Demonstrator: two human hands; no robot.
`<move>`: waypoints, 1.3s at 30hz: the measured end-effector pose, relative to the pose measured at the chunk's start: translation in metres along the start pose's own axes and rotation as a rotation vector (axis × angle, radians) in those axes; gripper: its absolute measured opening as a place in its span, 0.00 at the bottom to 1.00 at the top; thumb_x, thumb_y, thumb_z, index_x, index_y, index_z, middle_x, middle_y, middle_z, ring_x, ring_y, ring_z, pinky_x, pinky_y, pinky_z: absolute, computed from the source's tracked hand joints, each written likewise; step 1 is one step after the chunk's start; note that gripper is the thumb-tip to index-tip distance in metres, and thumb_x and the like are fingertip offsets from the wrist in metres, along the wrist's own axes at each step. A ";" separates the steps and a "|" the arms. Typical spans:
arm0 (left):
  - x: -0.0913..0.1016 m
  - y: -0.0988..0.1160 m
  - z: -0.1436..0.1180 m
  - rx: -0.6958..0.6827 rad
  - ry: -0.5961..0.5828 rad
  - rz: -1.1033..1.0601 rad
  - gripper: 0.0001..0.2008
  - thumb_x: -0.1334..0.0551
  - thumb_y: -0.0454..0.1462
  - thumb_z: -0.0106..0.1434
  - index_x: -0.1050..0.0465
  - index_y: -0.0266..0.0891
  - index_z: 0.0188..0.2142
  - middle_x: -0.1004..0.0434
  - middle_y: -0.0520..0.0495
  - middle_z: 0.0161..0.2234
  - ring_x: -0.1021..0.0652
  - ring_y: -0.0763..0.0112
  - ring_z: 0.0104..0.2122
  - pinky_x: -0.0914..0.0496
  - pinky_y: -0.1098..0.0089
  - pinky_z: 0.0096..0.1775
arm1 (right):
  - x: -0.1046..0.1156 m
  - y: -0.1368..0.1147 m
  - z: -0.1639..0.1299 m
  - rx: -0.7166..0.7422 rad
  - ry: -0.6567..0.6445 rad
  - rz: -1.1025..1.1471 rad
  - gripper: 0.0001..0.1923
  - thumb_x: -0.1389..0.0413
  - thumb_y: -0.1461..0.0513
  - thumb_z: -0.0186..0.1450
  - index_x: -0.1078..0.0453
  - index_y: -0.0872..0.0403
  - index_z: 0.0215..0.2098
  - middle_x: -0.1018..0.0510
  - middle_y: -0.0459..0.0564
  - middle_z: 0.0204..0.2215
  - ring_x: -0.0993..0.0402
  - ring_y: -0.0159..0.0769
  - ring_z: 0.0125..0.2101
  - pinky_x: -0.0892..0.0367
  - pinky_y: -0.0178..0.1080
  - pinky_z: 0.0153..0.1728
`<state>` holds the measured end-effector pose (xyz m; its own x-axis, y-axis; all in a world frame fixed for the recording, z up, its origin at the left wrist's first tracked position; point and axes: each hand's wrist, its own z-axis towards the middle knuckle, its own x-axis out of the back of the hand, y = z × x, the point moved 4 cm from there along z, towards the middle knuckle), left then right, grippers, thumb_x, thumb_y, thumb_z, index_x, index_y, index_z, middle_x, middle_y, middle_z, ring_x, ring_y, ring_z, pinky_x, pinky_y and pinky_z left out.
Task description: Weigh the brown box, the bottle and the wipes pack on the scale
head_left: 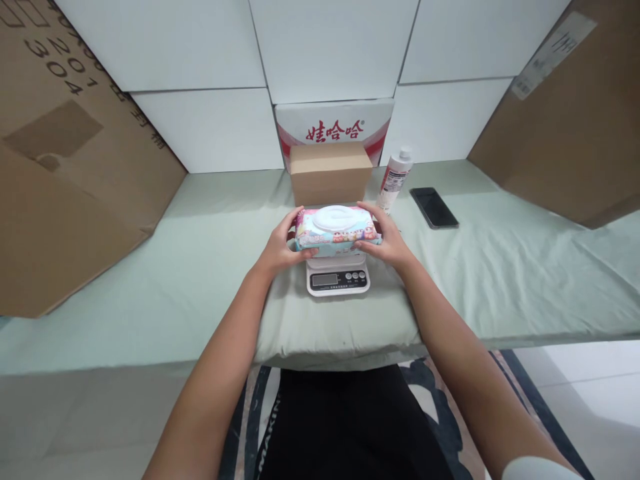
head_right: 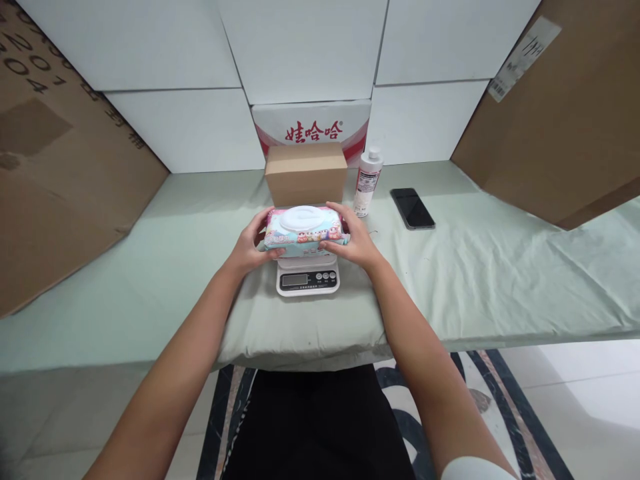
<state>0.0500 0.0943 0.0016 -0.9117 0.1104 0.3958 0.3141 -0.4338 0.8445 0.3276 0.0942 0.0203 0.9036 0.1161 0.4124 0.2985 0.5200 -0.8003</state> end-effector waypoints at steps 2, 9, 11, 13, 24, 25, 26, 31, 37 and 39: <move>-0.001 -0.001 0.000 0.000 0.005 -0.022 0.58 0.22 0.58 0.46 0.39 0.40 0.71 0.31 0.30 0.67 0.28 0.39 0.66 0.23 0.50 0.58 | -0.001 0.000 0.000 -0.016 -0.003 0.040 0.51 0.29 0.37 0.54 0.34 0.47 0.68 0.29 0.60 0.65 0.25 0.56 0.60 0.24 0.53 0.57; -0.001 0.001 -0.001 -0.013 0.013 -0.039 0.58 0.21 0.56 0.45 0.37 0.41 0.71 0.30 0.31 0.67 0.27 0.39 0.66 0.23 0.49 0.60 | -0.001 0.000 -0.001 -0.046 0.012 0.111 0.52 0.27 0.38 0.52 0.33 0.47 0.68 0.28 0.59 0.65 0.23 0.55 0.58 0.22 0.52 0.56; -0.002 0.007 0.000 -0.028 -0.004 -0.021 0.58 0.21 0.55 0.46 0.38 0.40 0.71 0.31 0.30 0.67 0.27 0.39 0.66 0.23 0.50 0.59 | 0.005 -0.005 -0.006 -0.050 0.019 0.107 0.52 0.26 0.39 0.51 0.33 0.47 0.68 0.28 0.60 0.65 0.23 0.56 0.58 0.22 0.52 0.56; -0.010 0.018 0.001 -0.059 -0.036 -0.006 0.57 0.22 0.55 0.47 0.39 0.39 0.72 0.32 0.29 0.68 0.27 0.39 0.65 0.22 0.52 0.57 | 0.018 -0.011 -0.018 -0.046 0.025 0.093 0.52 0.25 0.41 0.51 0.33 0.48 0.67 0.27 0.61 0.65 0.22 0.57 0.59 0.22 0.53 0.57; -0.212 0.126 0.025 -0.252 -0.440 0.061 0.53 0.25 0.52 0.56 0.47 0.41 0.73 0.34 0.28 0.65 0.31 0.37 0.67 0.32 0.41 0.66 | 0.205 0.008 -0.161 -0.318 0.237 -0.187 0.44 0.24 0.44 0.48 0.26 0.36 0.62 0.22 0.58 0.62 0.25 0.66 0.62 0.25 0.66 0.58; -0.231 0.130 0.032 -0.251 -0.450 0.046 0.53 0.24 0.51 0.55 0.47 0.41 0.73 0.35 0.27 0.65 0.32 0.37 0.67 0.32 0.40 0.66 | 0.222 0.013 -0.170 -0.368 0.259 -0.207 0.44 0.24 0.44 0.47 0.26 0.34 0.62 0.23 0.59 0.62 0.25 0.67 0.62 0.26 0.66 0.58; -0.248 0.132 0.039 -0.251 -0.460 0.036 0.53 0.24 0.50 0.55 0.46 0.40 0.72 0.35 0.27 0.65 0.32 0.36 0.68 0.32 0.40 0.66 | 0.237 0.019 -0.177 -0.410 0.287 -0.215 0.46 0.24 0.45 0.46 0.27 0.32 0.63 0.24 0.60 0.63 0.26 0.68 0.63 0.27 0.66 0.58; -0.308 0.125 0.063 -0.223 -0.497 0.036 0.51 0.22 0.45 0.55 0.44 0.34 0.71 0.36 0.26 0.65 0.33 0.38 0.69 0.34 0.45 0.68 | 0.275 0.050 -0.192 -0.530 0.337 -0.195 0.52 0.24 0.47 0.43 0.32 0.31 0.66 0.26 0.61 0.65 0.30 0.72 0.65 0.31 0.71 0.60; -0.300 0.123 0.038 -0.306 -0.391 0.106 0.50 0.27 0.49 0.61 0.50 0.37 0.74 0.48 0.22 0.74 0.45 0.38 0.76 0.39 0.41 0.72 | 0.263 0.022 -0.181 -0.446 0.307 -0.437 0.29 0.35 0.43 0.54 0.23 0.36 0.54 0.26 0.58 0.65 0.34 0.72 0.69 0.42 0.75 0.68; -0.281 0.129 0.017 -0.400 -0.335 0.166 0.44 0.32 0.52 0.66 0.47 0.38 0.73 0.45 0.25 0.75 0.43 0.39 0.76 0.38 0.41 0.71 | 0.242 -0.015 -0.166 -0.313 0.458 -0.706 0.24 0.37 0.45 0.57 0.23 0.40 0.50 0.24 0.58 0.63 0.36 0.71 0.69 0.52 0.78 0.70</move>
<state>0.3513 0.0225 0.0055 -0.7039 0.2617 0.6603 0.2620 -0.7684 0.5839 0.5930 -0.0255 0.0601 0.4920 -0.5274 0.6927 0.8405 0.0802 -0.5359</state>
